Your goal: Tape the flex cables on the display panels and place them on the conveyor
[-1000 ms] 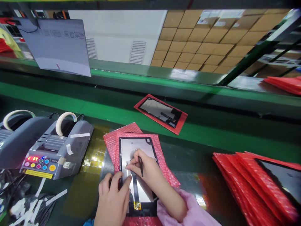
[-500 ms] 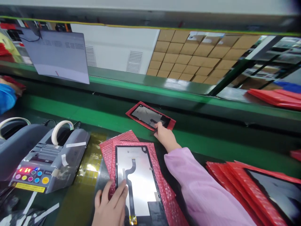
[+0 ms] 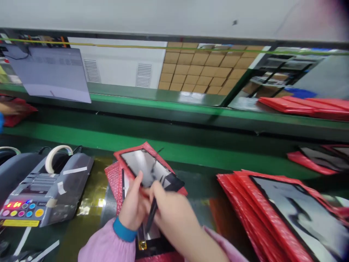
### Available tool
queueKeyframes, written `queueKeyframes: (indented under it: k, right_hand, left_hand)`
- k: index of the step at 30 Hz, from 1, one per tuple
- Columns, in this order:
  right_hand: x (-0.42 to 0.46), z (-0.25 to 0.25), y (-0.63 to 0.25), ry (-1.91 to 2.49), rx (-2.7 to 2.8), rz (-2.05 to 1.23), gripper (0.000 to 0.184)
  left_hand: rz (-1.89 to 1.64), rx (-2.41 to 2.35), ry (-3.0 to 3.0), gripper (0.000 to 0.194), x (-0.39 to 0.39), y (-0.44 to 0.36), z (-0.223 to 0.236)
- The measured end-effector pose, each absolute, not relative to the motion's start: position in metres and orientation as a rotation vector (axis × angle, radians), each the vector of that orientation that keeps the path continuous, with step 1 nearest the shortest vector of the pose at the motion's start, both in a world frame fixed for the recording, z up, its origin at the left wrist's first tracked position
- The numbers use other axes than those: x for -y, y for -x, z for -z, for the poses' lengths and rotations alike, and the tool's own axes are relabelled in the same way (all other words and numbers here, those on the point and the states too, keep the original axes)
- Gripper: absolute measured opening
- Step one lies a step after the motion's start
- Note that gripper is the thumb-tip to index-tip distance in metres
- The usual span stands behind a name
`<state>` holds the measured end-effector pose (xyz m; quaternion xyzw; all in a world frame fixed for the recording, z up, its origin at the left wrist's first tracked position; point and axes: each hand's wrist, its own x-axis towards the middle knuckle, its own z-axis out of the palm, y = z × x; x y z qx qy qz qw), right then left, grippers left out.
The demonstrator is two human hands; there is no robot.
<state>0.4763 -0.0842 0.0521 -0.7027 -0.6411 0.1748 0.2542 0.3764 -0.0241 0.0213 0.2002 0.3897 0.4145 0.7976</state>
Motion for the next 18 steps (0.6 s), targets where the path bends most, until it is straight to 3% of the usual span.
queueKeyframes:
  k: [3, 6, 12, 18]
  right_hand:
    - [0.130, -0.024, -0.491, 1.423, 1.289, -0.923, 0.041]
    - [0.158, 0.006, -0.540, 1.365, 0.747, -0.855, 0.061]
    - [0.189, 0.049, -0.601, 1.625, 0.491, -0.475, 0.050]
    - [0.185, 0.050, -0.601, 1.724, 0.611, -0.392, 0.043]
  left_hand:
    - [-0.918, -0.918, -0.453, 0.052, 0.019, -0.373, -0.022]
    - [-0.863, -0.981, -0.456, 0.062, 0.024, -0.344, -0.021]
    - [-0.604, -1.247, -0.347, 0.041, 0.049, -0.281, -0.006]
    - [-0.700, -1.282, -0.500, 0.065, 0.074, -0.276, -0.007]
